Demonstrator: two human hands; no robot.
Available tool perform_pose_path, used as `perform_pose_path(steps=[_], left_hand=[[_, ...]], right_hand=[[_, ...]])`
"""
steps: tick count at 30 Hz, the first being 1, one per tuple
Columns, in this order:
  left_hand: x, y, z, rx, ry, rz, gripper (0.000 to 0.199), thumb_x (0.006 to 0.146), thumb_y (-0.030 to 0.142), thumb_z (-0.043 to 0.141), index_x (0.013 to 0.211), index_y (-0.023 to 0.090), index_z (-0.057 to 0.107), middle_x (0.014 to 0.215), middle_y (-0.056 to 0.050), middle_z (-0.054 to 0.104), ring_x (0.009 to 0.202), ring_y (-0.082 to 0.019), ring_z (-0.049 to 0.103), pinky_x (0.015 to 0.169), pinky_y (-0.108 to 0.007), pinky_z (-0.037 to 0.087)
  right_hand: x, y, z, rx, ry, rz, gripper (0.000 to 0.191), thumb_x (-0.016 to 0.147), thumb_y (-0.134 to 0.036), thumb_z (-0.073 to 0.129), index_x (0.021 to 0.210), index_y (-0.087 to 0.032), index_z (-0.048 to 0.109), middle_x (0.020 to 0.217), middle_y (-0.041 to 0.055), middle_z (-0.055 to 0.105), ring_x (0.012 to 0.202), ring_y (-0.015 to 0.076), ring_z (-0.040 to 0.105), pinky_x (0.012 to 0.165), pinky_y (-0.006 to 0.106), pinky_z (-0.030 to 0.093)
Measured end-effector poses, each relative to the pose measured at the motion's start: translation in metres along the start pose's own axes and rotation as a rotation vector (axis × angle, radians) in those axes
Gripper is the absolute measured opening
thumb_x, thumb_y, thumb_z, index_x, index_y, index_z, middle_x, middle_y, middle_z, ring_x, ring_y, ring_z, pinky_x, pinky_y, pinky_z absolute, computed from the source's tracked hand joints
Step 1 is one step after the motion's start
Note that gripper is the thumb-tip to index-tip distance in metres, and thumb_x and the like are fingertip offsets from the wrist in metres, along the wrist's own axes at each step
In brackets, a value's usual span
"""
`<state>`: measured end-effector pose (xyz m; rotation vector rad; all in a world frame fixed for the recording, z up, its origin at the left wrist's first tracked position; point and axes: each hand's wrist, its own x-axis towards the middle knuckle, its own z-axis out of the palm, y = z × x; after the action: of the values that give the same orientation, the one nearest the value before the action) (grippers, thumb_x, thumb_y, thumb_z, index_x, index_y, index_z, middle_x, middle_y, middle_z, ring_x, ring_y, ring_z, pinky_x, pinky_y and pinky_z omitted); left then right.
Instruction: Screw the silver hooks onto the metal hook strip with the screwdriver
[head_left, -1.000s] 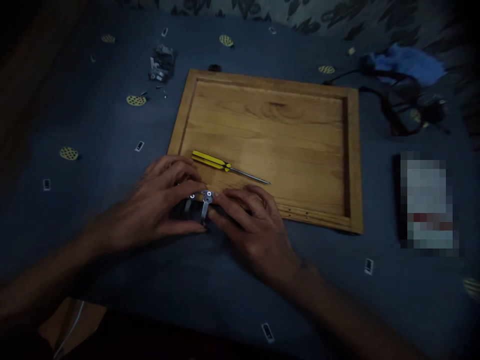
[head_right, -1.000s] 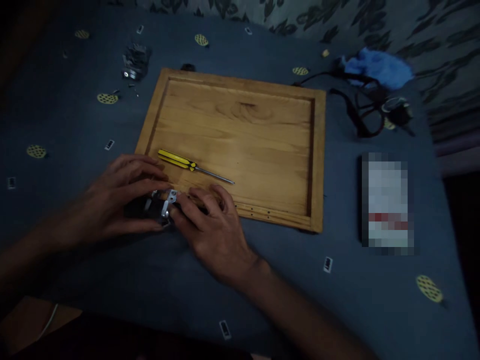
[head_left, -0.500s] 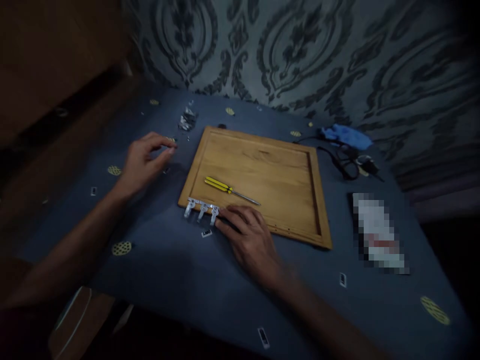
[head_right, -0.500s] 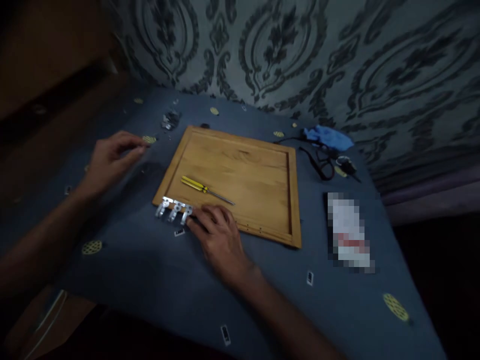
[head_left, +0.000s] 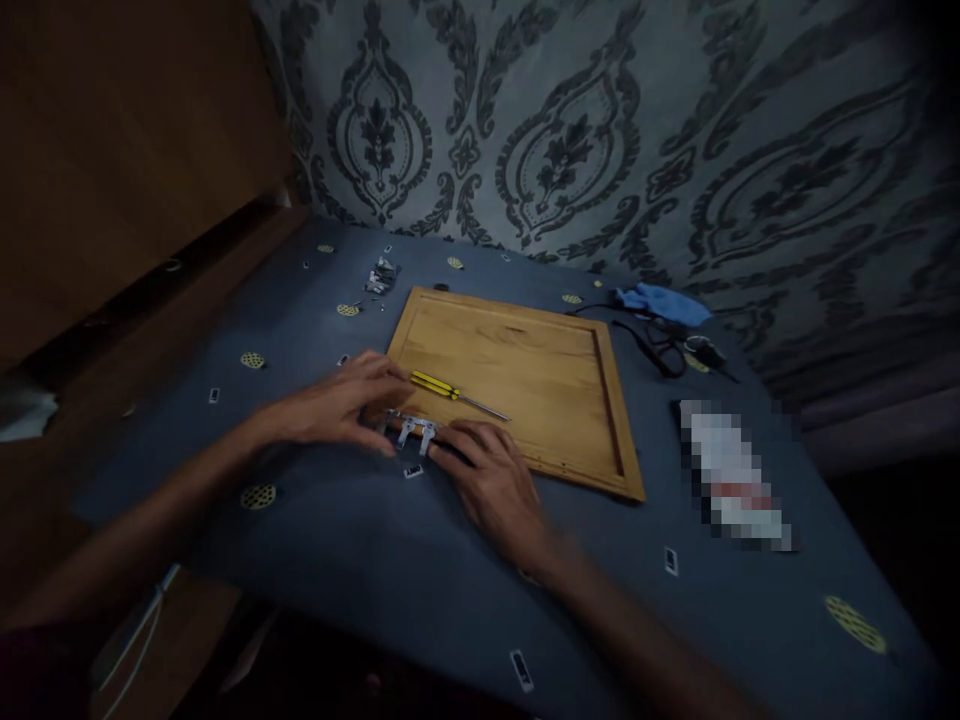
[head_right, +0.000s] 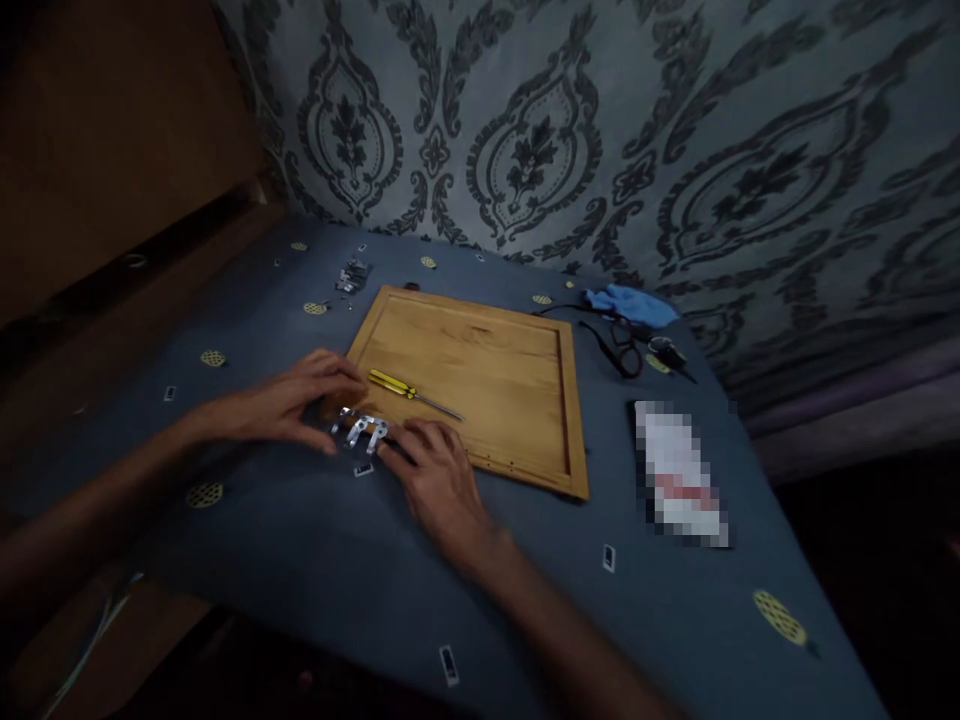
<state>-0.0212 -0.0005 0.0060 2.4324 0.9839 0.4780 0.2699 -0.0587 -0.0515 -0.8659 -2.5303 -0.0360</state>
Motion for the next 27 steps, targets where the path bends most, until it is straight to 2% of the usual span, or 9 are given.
perform_pose_path(steps=[4,12,17,21,27], left_hand=[[-0.013,0.015,0.01,0.116,-0.066,0.017,0.062,0.092,0.066,0.077,0.139,0.027,0.066,0.136,-0.011,0.065,0.128,-0.031,0.054,0.113,-0.053,0.05],[-0.011,0.017,0.025,0.19,-0.002,0.067,0.044,0.099,0.055,0.073,0.131,0.025,0.067,0.128,-0.011,0.064,0.128,-0.031,0.052,0.113,-0.055,0.05],[-0.013,0.013,0.032,0.207,0.027,0.076,0.044,0.101,0.054,0.071,0.129,0.02,0.068,0.121,-0.011,0.066,0.123,-0.031,0.054,0.108,-0.052,0.052],[-0.014,0.011,0.036,0.209,0.054,0.073,0.043,0.101,0.055,0.07,0.128,0.022,0.068,0.121,-0.01,0.066,0.124,-0.03,0.054,0.11,-0.053,0.05],[-0.014,0.014,0.032,0.221,0.017,0.043,0.045,0.1,0.055,0.072,0.131,0.022,0.067,0.123,-0.01,0.067,0.123,-0.031,0.054,0.109,-0.051,0.049]], right_hand=[[0.001,0.0,0.0,0.003,-0.01,0.01,0.041,0.095,-0.007,0.072,0.131,-0.025,0.078,0.131,0.0078,0.08,0.125,0.0256,0.064,0.105,0.045,0.052],[-0.001,-0.001,-0.001,0.017,-0.024,0.03,0.041,0.098,-0.008,0.069,0.134,-0.027,0.076,0.132,0.0065,0.08,0.126,0.0255,0.065,0.105,0.046,0.052],[0.0,-0.001,-0.003,0.012,-0.029,0.024,0.042,0.099,-0.006,0.064,0.135,-0.026,0.075,0.132,0.0064,0.08,0.126,0.0256,0.065,0.104,0.047,0.053],[-0.001,0.0,-0.001,0.007,-0.034,0.029,0.041,0.1,-0.009,0.065,0.135,-0.028,0.076,0.133,0.0054,0.08,0.127,0.0257,0.065,0.106,0.047,0.052],[-0.002,0.001,0.002,0.016,-0.047,0.026,0.04,0.102,-0.012,0.065,0.138,-0.026,0.074,0.134,0.0077,0.079,0.126,0.0271,0.062,0.105,0.049,0.051]])
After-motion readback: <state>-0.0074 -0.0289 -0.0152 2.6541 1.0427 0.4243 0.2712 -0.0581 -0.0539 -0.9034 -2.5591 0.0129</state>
